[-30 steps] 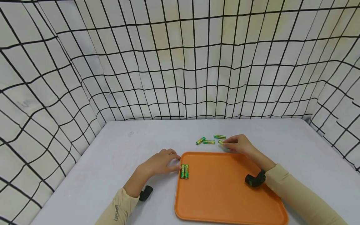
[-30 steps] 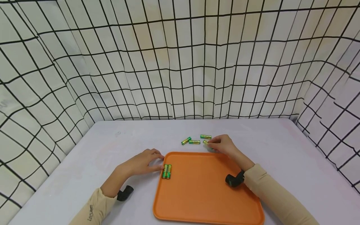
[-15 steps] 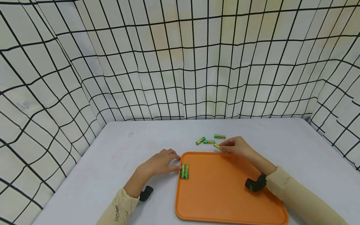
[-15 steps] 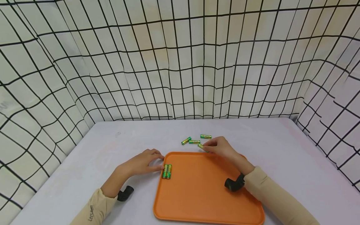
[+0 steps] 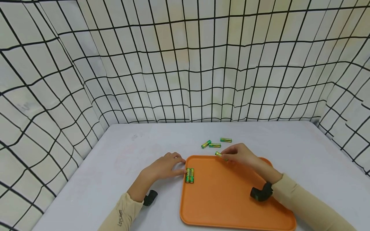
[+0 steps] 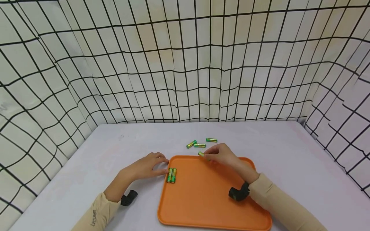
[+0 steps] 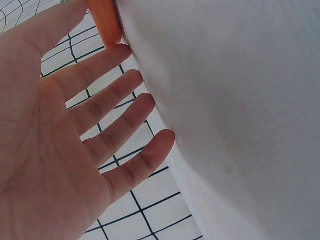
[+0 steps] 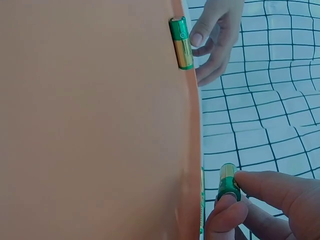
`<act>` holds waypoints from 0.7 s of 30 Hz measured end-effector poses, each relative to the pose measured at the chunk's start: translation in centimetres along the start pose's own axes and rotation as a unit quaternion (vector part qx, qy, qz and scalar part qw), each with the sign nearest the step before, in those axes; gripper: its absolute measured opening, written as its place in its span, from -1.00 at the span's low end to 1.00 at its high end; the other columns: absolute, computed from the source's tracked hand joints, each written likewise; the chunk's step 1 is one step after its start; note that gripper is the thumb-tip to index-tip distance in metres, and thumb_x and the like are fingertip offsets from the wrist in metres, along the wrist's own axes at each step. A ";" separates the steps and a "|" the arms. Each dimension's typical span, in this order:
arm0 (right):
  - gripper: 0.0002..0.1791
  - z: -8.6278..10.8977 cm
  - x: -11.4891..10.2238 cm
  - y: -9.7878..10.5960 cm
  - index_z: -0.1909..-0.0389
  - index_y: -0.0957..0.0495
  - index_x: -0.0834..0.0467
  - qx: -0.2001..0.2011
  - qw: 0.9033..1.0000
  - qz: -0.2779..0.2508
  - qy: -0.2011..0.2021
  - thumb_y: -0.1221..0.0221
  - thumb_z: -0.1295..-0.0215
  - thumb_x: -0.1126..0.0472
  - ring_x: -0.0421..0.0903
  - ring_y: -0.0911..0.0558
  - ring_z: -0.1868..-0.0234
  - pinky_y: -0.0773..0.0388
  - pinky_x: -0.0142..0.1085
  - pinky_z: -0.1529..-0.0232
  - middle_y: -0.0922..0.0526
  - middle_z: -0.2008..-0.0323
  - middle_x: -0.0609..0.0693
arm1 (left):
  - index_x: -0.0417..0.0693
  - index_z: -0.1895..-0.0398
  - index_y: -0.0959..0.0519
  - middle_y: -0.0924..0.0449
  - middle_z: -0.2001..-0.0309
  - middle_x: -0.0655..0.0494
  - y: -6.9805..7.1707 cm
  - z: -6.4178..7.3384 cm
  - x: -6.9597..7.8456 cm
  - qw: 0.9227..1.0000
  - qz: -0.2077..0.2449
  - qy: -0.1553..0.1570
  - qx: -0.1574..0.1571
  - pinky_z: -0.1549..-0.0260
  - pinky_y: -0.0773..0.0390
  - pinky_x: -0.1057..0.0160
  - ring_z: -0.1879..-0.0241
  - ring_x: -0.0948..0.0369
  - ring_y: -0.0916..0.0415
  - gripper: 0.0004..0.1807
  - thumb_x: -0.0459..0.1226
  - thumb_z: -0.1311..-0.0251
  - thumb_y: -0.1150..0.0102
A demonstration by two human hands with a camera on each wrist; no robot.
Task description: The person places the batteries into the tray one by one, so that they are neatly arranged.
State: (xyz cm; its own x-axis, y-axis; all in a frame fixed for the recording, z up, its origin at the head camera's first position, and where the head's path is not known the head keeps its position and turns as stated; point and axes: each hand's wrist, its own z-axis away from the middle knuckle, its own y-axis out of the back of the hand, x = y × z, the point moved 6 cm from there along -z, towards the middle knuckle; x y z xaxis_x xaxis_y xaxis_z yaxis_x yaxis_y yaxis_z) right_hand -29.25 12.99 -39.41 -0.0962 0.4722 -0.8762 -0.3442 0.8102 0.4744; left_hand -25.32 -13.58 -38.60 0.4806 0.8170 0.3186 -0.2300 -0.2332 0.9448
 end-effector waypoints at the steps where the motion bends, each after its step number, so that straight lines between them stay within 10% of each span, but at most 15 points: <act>1: -0.74 0.0 0.0 -0.2 0.12 -0.67 0.35 -0.003 1.000 0.000 0.003 -0.28 -0.27 0.25 -0.16 -0.62 0.47 -0.57 -0.32 0.47 -0.71 0.39 0.04 | -0.04 -0.12 -0.59 -0.49 -0.13 0.01 0.0 0.0 0.0 1.000 0.000 -0.001 0.000 -0.16 -0.42 -0.05 -0.14 0.00 -0.40 -0.54 0.02 -0.26 -0.22; 21: -0.74 0.5 -1.1 -3.6 0.15 -0.69 0.34 -0.047 0.999 -0.009 0.011 -0.29 -0.26 0.22 -0.18 -0.50 0.59 -0.49 -0.34 0.55 -0.66 0.52 -0.03 | -0.01 -0.13 -0.59 -0.48 -0.15 0.02 0.0 0.1 0.0 1.000 -0.004 0.010 -0.005 -0.17 -0.41 -0.03 -0.15 0.02 -0.39 -0.54 0.03 -0.27 -0.21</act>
State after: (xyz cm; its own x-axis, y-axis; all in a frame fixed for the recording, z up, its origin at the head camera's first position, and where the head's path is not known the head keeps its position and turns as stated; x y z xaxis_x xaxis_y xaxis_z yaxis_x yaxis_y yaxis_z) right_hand -27.41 9.71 -40.07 -0.1088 0.4493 -0.8867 -0.4327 0.7817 0.4492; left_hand -25.23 -13.64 -38.59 0.4661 0.8290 0.3091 -0.2348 -0.2209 0.9466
